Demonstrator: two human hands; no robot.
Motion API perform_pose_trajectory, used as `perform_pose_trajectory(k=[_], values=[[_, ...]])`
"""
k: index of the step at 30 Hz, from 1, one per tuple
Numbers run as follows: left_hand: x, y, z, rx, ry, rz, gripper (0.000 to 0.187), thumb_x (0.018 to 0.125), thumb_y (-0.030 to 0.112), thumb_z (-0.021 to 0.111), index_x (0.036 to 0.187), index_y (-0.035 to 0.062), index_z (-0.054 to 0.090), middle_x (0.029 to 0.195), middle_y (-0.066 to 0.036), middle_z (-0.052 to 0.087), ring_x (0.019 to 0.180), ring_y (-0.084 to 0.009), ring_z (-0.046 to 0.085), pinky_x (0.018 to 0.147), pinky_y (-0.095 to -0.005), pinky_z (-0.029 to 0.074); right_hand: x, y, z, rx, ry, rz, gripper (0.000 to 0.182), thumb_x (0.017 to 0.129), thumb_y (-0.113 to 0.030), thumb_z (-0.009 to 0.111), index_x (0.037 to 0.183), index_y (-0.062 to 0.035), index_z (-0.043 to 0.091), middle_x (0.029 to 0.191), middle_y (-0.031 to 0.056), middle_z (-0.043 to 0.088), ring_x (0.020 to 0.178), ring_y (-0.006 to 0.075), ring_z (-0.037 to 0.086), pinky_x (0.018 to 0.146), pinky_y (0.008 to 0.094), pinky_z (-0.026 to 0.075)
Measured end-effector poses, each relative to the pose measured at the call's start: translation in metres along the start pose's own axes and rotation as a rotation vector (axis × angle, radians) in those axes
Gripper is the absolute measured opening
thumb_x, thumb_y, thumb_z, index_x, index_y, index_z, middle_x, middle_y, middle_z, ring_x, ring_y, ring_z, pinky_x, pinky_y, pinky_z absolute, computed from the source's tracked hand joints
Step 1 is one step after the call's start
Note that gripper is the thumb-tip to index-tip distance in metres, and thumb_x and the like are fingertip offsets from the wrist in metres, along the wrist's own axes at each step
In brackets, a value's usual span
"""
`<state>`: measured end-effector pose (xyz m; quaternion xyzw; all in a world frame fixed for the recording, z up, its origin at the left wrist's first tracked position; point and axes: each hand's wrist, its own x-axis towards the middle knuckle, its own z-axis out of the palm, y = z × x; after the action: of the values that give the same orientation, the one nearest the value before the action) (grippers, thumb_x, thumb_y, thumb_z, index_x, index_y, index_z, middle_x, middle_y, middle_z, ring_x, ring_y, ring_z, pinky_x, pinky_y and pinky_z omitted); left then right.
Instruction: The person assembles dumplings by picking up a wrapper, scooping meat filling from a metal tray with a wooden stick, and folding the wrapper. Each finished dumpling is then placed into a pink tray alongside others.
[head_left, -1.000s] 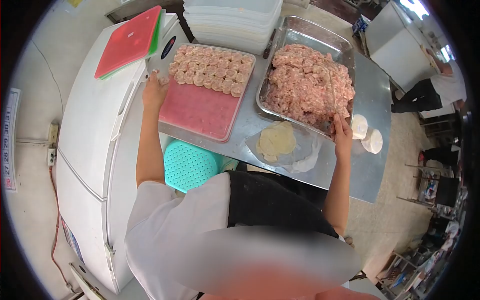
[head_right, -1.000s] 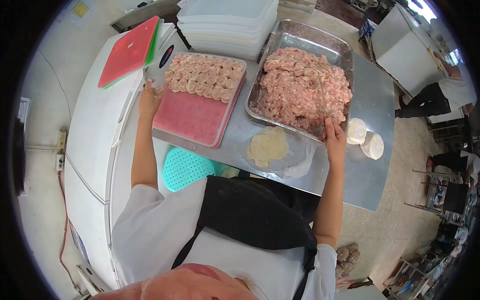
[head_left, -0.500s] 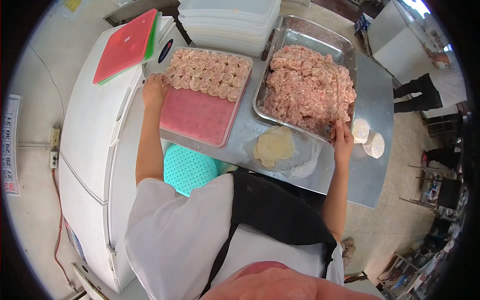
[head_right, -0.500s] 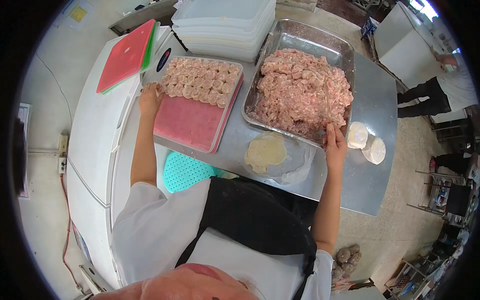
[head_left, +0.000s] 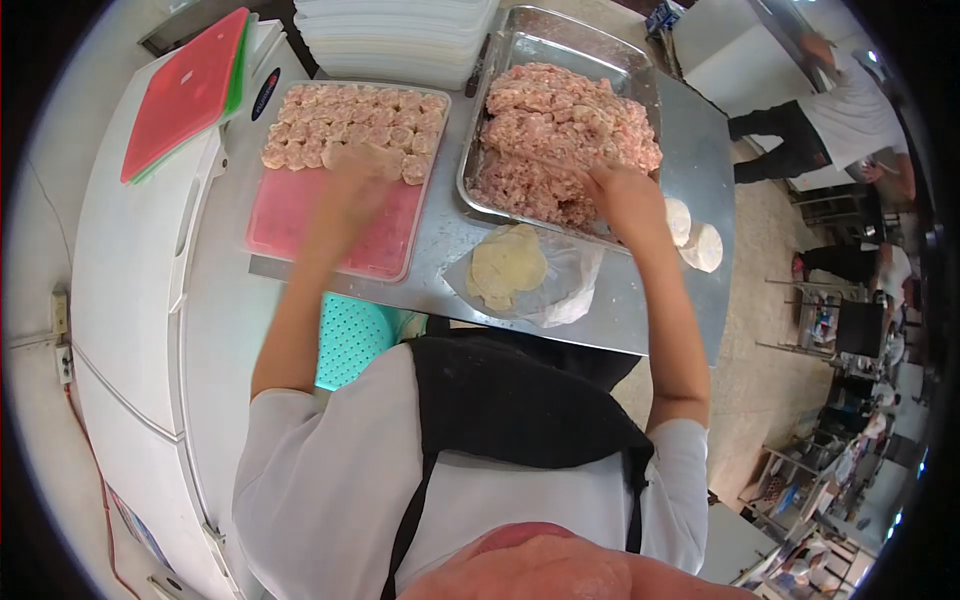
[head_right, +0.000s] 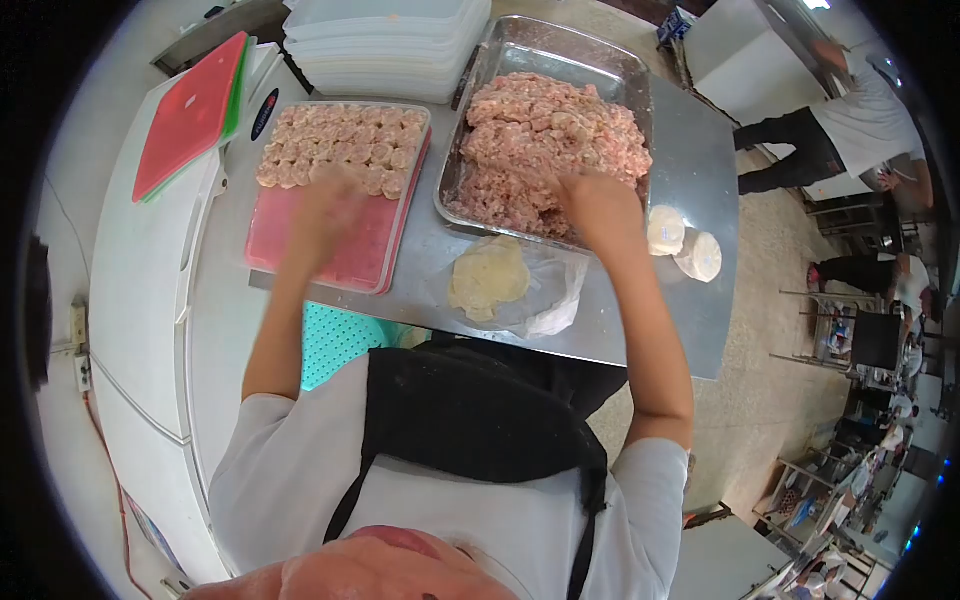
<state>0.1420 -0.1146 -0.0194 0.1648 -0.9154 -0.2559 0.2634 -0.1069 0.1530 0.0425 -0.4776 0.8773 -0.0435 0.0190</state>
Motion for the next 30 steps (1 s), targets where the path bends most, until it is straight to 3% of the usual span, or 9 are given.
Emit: perform_pose_trajectory(k=[4, 9, 11, 17, 20, 22, 25, 28, 30], values=[[-0.019, 0.063, 0.101, -0.386, -0.363, 0.336, 0.024, 0.08, 0.012, 0.066, 0.102, 0.0036, 0.063, 0.103, -0.013, 0.062, 0.101, -0.0316, 0.058, 0.091, -0.0408, 0.045, 0.014, -0.012, 0.053, -0.255, 0.15, -0.195, 0.023, 0.09, -0.026, 0.055, 0.083, -0.0073, 0.066, 0.076, 0.0111, 0.065, 0.075, 0.0282, 0.066, 0.064, 0.0408, 0.053], [-0.042, 0.07, 0.163, -0.271, -0.357, 0.482, 0.025, 0.077, 0.015, 0.069, 0.1, 0.0044, 0.064, 0.103, -0.012, 0.062, 0.102, -0.0315, 0.057, 0.091, -0.0402, 0.045, 0.007, -0.017, 0.069, -0.194, 0.152, -0.274, 0.025, 0.089, -0.028, 0.056, 0.078, -0.0071, 0.064, 0.068, 0.01, 0.064, 0.068, 0.0258, 0.066, 0.054, 0.0401, 0.051], [-0.043, 0.068, 0.171, -0.194, -0.319, 0.527, 0.025, 0.077, 0.017, 0.069, 0.098, 0.0045, 0.064, 0.102, -0.012, 0.062, 0.101, -0.0312, 0.056, 0.091, -0.0398, 0.046, 0.005, -0.021, 0.063, -0.208, -0.039, -0.196, 0.029, 0.09, -0.03, 0.056, 0.074, -0.0069, 0.065, 0.068, 0.012, 0.065, 0.069, 0.027, 0.067, 0.056, 0.0413, 0.052], [-0.038, 0.076, 0.153, -0.269, -0.348, 0.433, 0.022, 0.08, 0.021, 0.067, 0.093, 0.0036, 0.062, 0.098, -0.012, 0.061, 0.093, -0.0325, 0.057, 0.085, -0.0394, 0.046, -0.014, -0.014, 0.06, 0.062, -0.06, -0.214, 0.036, 0.092, -0.031, 0.052, 0.077, -0.0027, 0.067, 0.073, 0.018, 0.066, 0.071, 0.0363, 0.065, 0.066, 0.0459, 0.052], [-0.027, 0.081, 0.143, -0.415, -0.352, 0.198, 0.019, 0.082, 0.018, 0.065, 0.094, 0.0036, 0.06, 0.095, -0.009, 0.063, 0.09, -0.0258, 0.06, 0.081, -0.0371, 0.047, -0.022, -0.003, 0.042, 0.279, -0.096, -0.135, 0.039, 0.094, -0.033, 0.05, 0.077, -0.0024, 0.067, 0.073, 0.0191, 0.065, 0.072, 0.0379, 0.063, 0.069, 0.0467, 0.051], [-0.026, 0.07, 0.15, -1.161, -0.489, -0.403, 0.016, 0.087, 0.018, 0.062, 0.094, 0.0035, 0.059, 0.092, -0.004, 0.062, 0.091, -0.0158, 0.059, 0.08, -0.0307, 0.047, -0.019, -0.002, 0.025, 0.21, -0.007, -0.125, 0.035, 0.092, -0.031, 0.051, 0.077, -0.0033, 0.067, 0.073, 0.0182, 0.065, 0.071, 0.0366, 0.064, 0.067, 0.0461, 0.052], [-0.025, 0.079, 0.135, -1.41, -0.548, -0.541, 0.022, 0.093, 0.026, 0.058, 0.093, 0.0041, 0.056, 0.085, 0.002, 0.054, 0.085, -0.007, 0.052, 0.079, -0.025, 0.044, -0.006, 0.0, 0.033, -0.047, -0.019, -0.12, 0.029, 0.091, -0.027, 0.053, 0.079, -0.0047, 0.067, 0.072, 0.016, 0.065, 0.07, 0.0338, 0.065, 0.062, 0.0453, 0.051], [-0.033, 0.076, 0.122, -0.956, -0.586, -0.175, 0.027, 0.095, 0.029, 0.057, 0.101, 0.0027, 0.057, 0.094, 0.001, 0.057, 0.089, -0.0081, 0.054, 0.081, -0.0247, 0.044, -0.014, -0.016, 0.049, -0.214, -0.057, -0.203, 0.022, 0.085, -0.023, 0.055, 0.079, -0.0059, 0.067, 0.072, 0.014, 0.066, 0.068, 0.0308, 0.067, 0.057, 0.0437, 0.052], [-0.036, 0.074, 0.119, -1.04, -0.57, -0.261, 0.03, 0.095, 0.029, 0.057, 0.106, 0.002, 0.057, 0.096, 0.0, 0.058, 0.092, -0.0086, 0.054, 0.082, -0.025, 0.044, -0.025, -0.023, 0.063, -0.16, -0.004, -0.222, 0.017, 0.08, -0.02, 0.057, 0.075, -0.0065, 0.066, 0.072, 0.014, 0.067, 0.067, 0.0301, 0.068, 0.057, 0.0434, 0.054]])
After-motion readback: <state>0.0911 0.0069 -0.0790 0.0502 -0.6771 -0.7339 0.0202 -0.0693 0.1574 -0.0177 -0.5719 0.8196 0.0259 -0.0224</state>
